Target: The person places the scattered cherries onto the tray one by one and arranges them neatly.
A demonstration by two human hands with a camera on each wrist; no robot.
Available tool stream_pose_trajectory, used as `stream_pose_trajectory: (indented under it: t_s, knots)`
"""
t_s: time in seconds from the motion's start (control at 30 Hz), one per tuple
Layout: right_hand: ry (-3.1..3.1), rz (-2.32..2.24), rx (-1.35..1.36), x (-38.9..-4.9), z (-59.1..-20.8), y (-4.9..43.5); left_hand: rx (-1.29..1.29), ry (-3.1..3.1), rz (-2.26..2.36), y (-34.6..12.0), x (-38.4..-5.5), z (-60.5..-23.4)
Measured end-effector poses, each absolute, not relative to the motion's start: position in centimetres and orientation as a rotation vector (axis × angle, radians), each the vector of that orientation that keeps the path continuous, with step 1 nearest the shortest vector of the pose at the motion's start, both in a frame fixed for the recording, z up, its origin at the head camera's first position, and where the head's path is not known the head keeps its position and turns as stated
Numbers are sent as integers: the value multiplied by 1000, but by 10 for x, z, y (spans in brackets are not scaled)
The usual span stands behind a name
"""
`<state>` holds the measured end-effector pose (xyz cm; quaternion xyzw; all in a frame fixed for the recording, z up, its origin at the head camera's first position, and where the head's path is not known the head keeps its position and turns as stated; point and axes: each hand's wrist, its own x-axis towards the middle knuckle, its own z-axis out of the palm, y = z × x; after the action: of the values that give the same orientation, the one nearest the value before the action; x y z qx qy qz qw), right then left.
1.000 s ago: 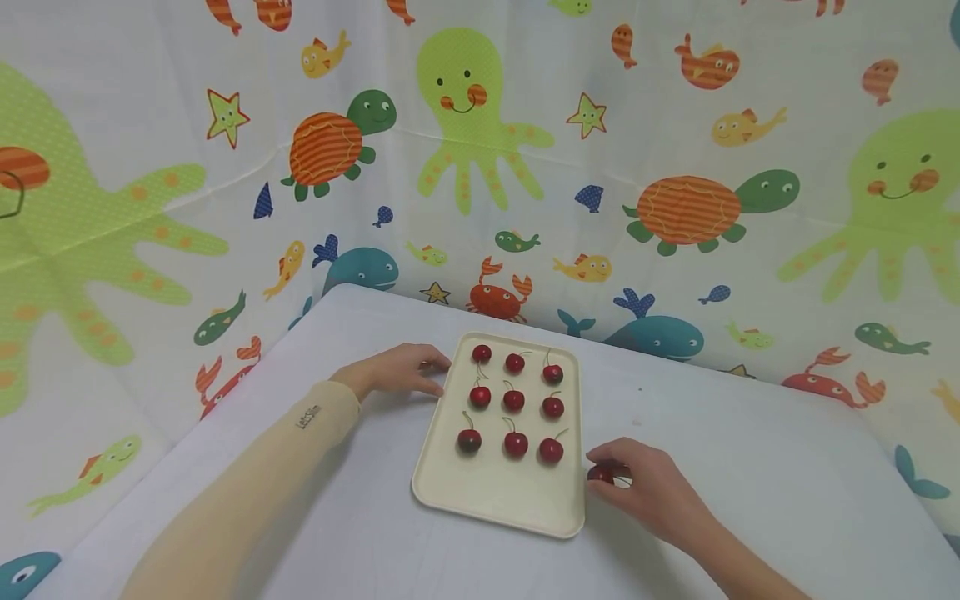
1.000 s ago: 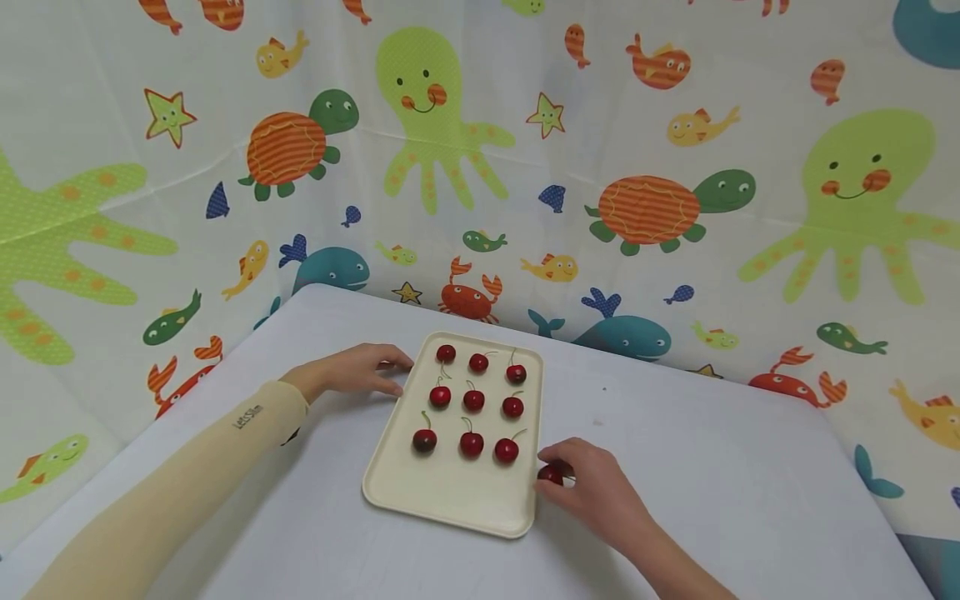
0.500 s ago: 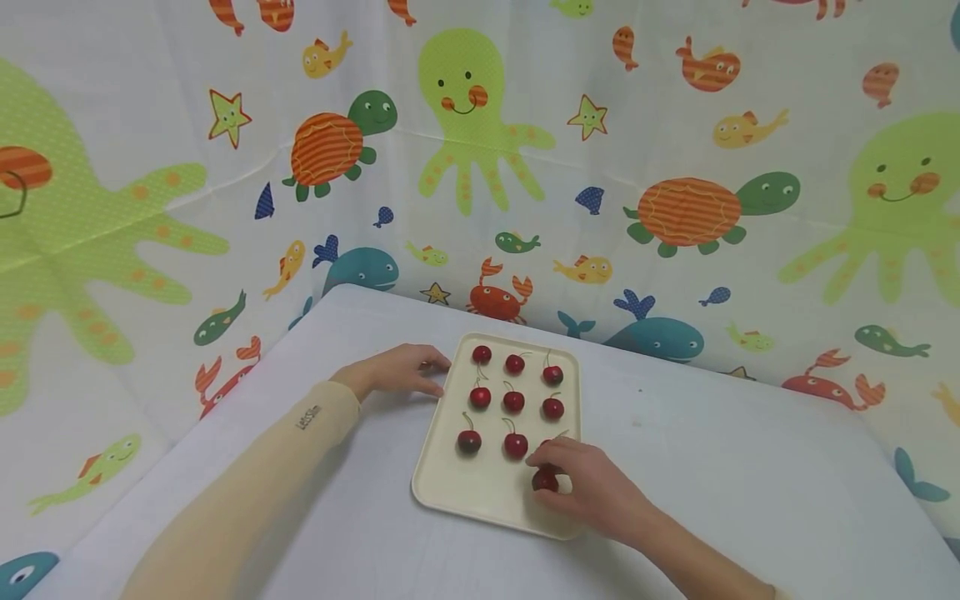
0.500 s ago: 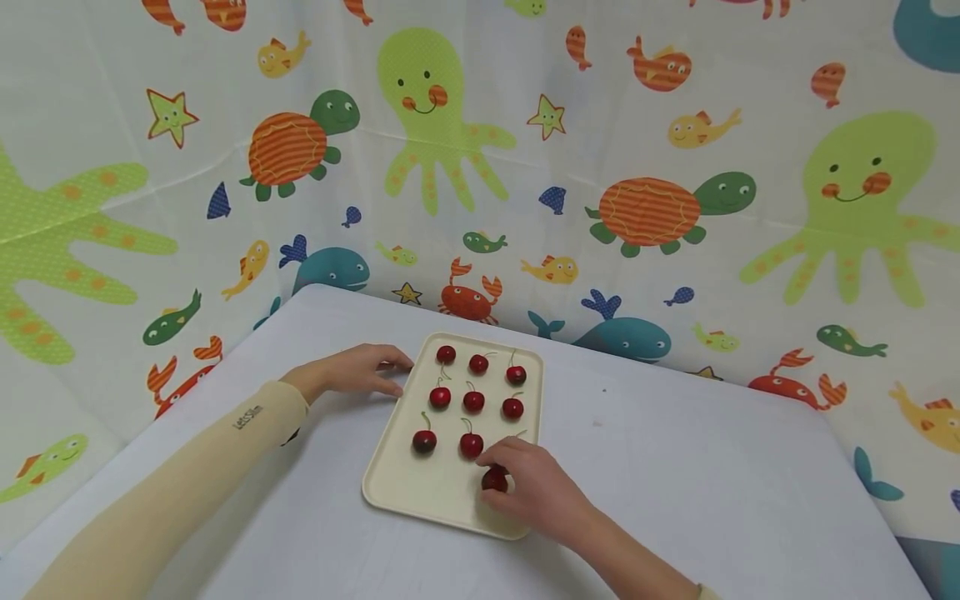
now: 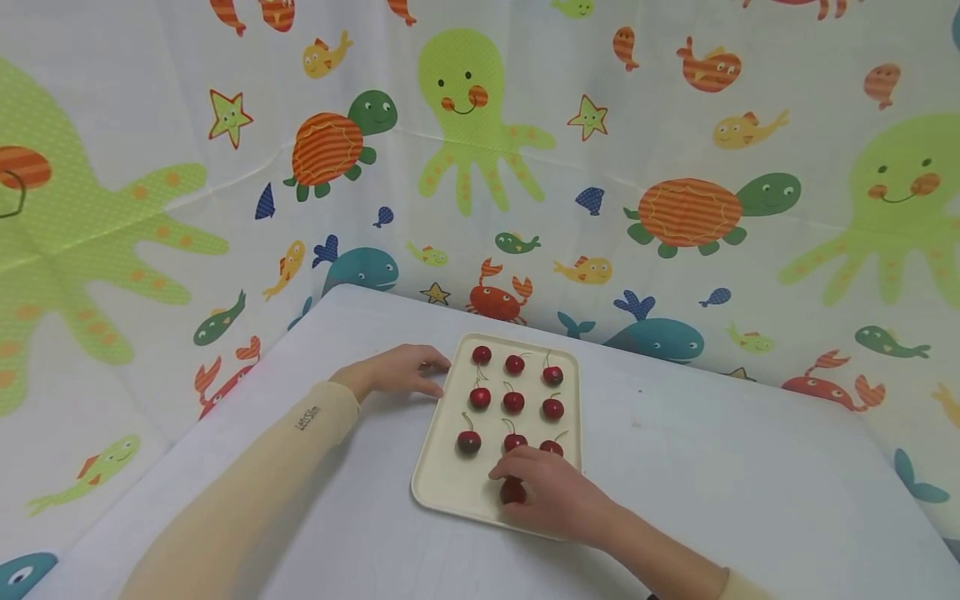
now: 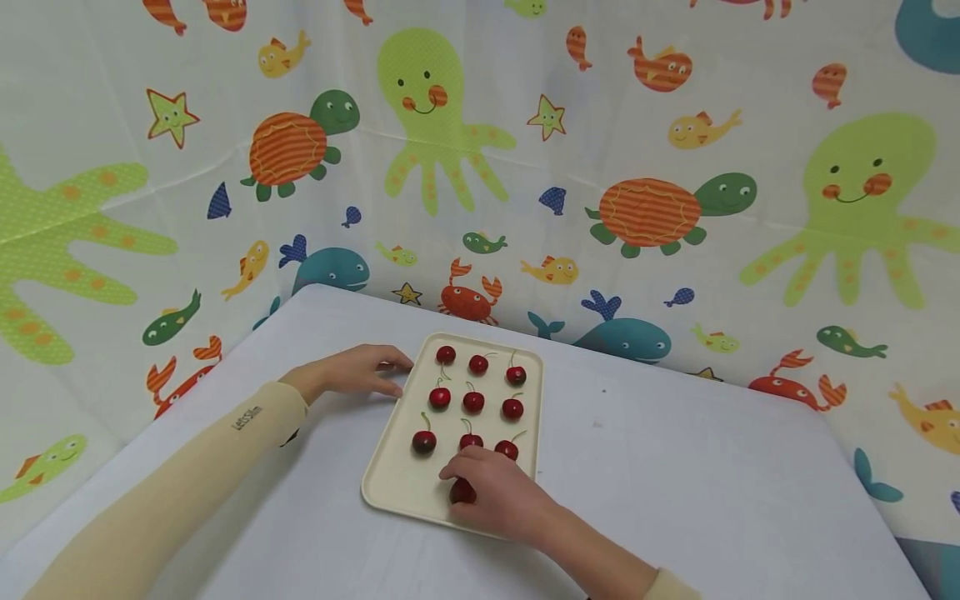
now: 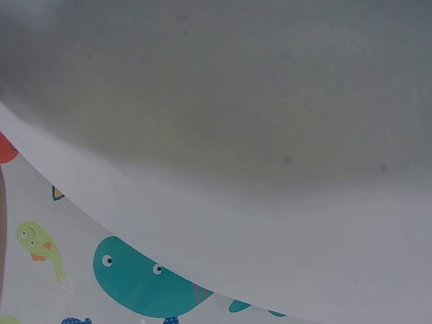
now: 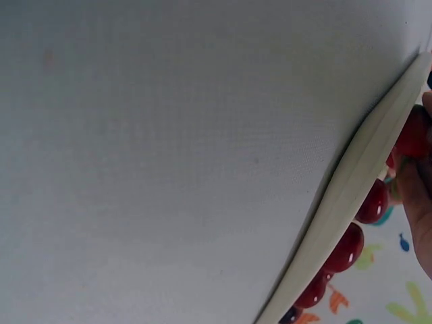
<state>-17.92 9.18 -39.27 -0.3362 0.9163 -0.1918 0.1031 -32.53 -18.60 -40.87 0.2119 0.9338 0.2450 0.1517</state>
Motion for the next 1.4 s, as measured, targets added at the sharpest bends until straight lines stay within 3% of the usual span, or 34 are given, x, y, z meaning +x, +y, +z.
stream_pose_trajectory:
  t_s: [0.67,1.4]
  knots:
    - [2641,-517,-1157,-184,-394,82,605,2676,704,-184,-325,-406]
    - [2615,-489,-1083,-188,-391,87,613,2676,708,-185,-325,-408]
